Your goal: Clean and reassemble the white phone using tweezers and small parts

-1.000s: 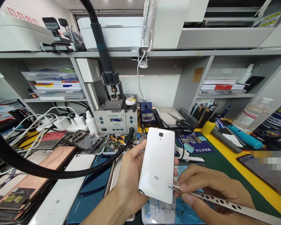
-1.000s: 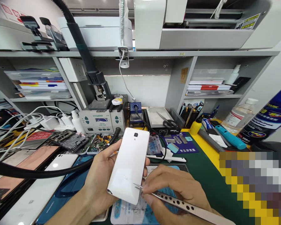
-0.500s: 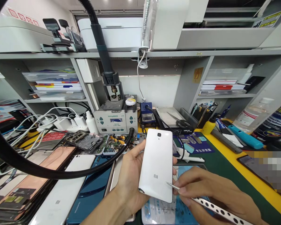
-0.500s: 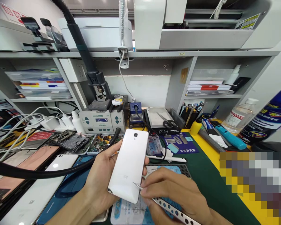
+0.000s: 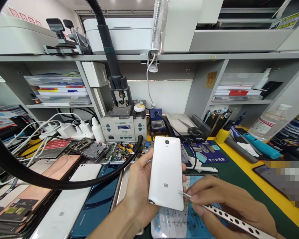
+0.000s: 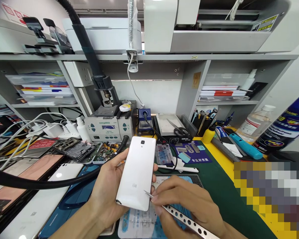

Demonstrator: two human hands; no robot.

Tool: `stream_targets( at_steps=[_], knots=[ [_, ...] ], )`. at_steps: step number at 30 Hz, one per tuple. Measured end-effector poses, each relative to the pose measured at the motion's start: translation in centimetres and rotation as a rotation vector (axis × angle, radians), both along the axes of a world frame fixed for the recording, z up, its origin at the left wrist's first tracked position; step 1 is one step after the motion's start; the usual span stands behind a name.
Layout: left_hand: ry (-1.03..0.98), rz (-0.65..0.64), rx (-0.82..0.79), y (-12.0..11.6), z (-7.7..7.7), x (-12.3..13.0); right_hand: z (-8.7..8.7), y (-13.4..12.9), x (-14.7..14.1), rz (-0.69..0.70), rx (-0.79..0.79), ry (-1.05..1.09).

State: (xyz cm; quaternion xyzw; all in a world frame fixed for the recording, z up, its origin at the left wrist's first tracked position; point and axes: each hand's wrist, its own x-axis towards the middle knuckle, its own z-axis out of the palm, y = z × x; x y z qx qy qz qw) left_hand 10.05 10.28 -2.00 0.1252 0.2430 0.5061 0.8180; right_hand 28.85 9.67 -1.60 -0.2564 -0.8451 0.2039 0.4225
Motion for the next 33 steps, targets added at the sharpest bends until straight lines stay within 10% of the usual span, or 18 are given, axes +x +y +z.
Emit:
stream_targets(
  at_steps=[33],
  knots=[
    [-0.007,0.087,-0.006,-0.1,-0.5,0.3,-1.8,0.4,1.0,0.074,0.106,-0.114]
  ],
)
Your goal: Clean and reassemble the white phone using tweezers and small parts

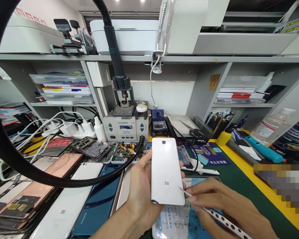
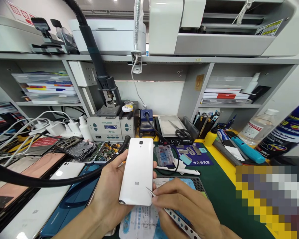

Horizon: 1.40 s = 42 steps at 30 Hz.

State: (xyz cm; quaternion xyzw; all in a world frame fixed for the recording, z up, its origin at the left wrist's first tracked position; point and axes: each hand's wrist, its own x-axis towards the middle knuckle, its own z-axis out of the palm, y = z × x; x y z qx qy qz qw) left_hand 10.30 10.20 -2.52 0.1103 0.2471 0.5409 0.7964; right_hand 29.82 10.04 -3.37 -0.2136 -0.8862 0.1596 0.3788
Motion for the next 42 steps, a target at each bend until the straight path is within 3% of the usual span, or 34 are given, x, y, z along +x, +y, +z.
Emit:
stream_targets(
  at_steps=[9,18,32,42],
  knots=[
    [0.004,0.031,-0.028,-0.1,0.2,0.2,-0.4,0.3,-0.3,-0.033,-0.105,0.082],
    [-0.042,0.017,-0.038,-0.1,0.0,0.1,0.0,0.0,-0.4,-0.093,-0.098,0.065],
    [0.040,0.134,-0.105,-0.1,0.9,0.5,-0.2,0.2,-0.8,-0.059,-0.044,0.041],
    [-0.008,0.123,-0.092,0.1,0.1,0.4,-1.1,0.3,-0.7,-0.098,-0.119,0.117]
  ],
)
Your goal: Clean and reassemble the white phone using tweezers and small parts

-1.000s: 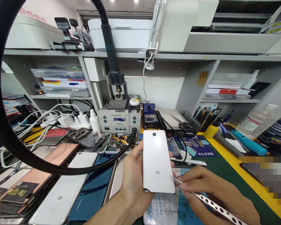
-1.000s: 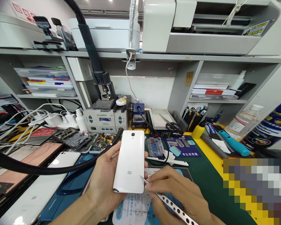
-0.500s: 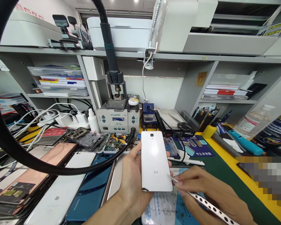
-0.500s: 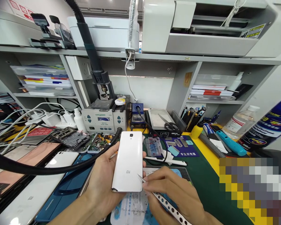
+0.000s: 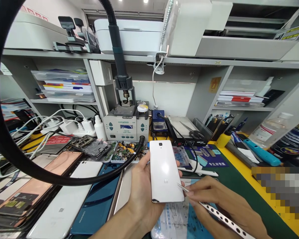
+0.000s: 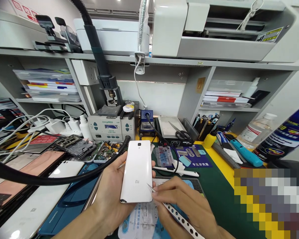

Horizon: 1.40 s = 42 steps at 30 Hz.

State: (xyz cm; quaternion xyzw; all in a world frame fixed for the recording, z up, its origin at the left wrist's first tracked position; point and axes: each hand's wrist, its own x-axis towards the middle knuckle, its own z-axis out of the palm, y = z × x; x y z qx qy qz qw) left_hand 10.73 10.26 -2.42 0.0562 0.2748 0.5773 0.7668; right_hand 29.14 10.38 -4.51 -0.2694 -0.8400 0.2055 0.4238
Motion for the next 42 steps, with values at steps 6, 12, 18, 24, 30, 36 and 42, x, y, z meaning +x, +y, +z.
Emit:
stream_targets(
  at_steps=[6,12,18,24,30,36,42],
  knots=[
    [-0.008,-0.015,0.013,-0.1,-0.1,0.0,0.4,0.0,-0.5,-0.046,0.046,-0.002],
    [-0.025,-0.019,0.055,-0.3,-0.1,-0.2,1.6,-0.5,-0.3,-0.083,0.082,-0.046],
    [-0.026,-0.054,0.079,-0.3,-0.1,-0.4,1.9,-0.7,-0.7,-0.082,-0.016,0.024],
    [0.007,-0.083,0.077,-0.4,0.0,-0.4,2.2,-0.4,-0.4,-0.108,-0.167,-0.005],
    [0.015,-0.083,0.078,-0.5,0.1,-0.3,1.6,-0.1,-0.4,-0.125,-0.194,0.074],
    [0.143,-0.027,0.068,0.0,0.0,-0.4,1.4,0.8,0.2,-0.119,-0.410,0.256],
    [0.251,-0.028,0.022,0.2,0.6,-0.3,2.3,2.8,0.4,-0.189,-0.763,0.538]
  ],
)
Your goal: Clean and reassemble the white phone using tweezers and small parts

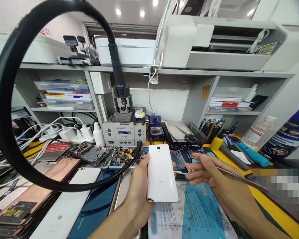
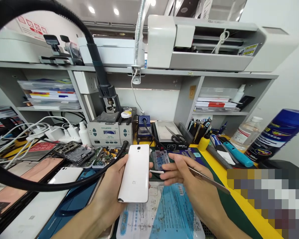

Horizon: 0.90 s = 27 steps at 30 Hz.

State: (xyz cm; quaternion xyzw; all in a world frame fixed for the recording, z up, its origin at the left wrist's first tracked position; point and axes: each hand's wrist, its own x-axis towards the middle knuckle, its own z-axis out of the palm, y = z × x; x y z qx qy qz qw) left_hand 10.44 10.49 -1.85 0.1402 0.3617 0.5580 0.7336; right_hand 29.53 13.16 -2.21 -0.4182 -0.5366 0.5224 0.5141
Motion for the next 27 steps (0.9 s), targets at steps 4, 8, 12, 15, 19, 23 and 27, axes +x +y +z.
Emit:
stream_targets(
  at_steps=[4,8,12,15,19,23,27],
  knots=[
    [-0.004,-0.114,-0.008,-0.8,0.8,0.6,0.7,0.3,-0.5,0.140,-0.187,0.001],
    [-0.082,-0.272,0.058,-1.6,0.9,1.3,0.8,0.2,-0.7,0.279,-0.297,-0.035],
    [-0.103,-0.302,0.109,-2.1,0.7,1.6,0.3,0.1,-0.7,0.202,-0.282,-0.011],
    [0.027,-0.310,0.092,-2.4,0.6,1.7,0.2,-0.1,-0.7,0.146,-0.258,0.012],
    [0.228,-0.321,0.075,-2.7,0.6,2.2,0.2,-0.2,-0.5,0.087,-0.223,0.046],
    [0.353,-0.356,0.112,-2.7,0.4,2.8,0.1,0.1,-0.3,0.065,-0.216,0.075],
    [0.465,-0.325,0.137,-2.6,-0.2,3.1,0.1,0.1,-0.4,0.048,-0.224,0.095]
  ],
)
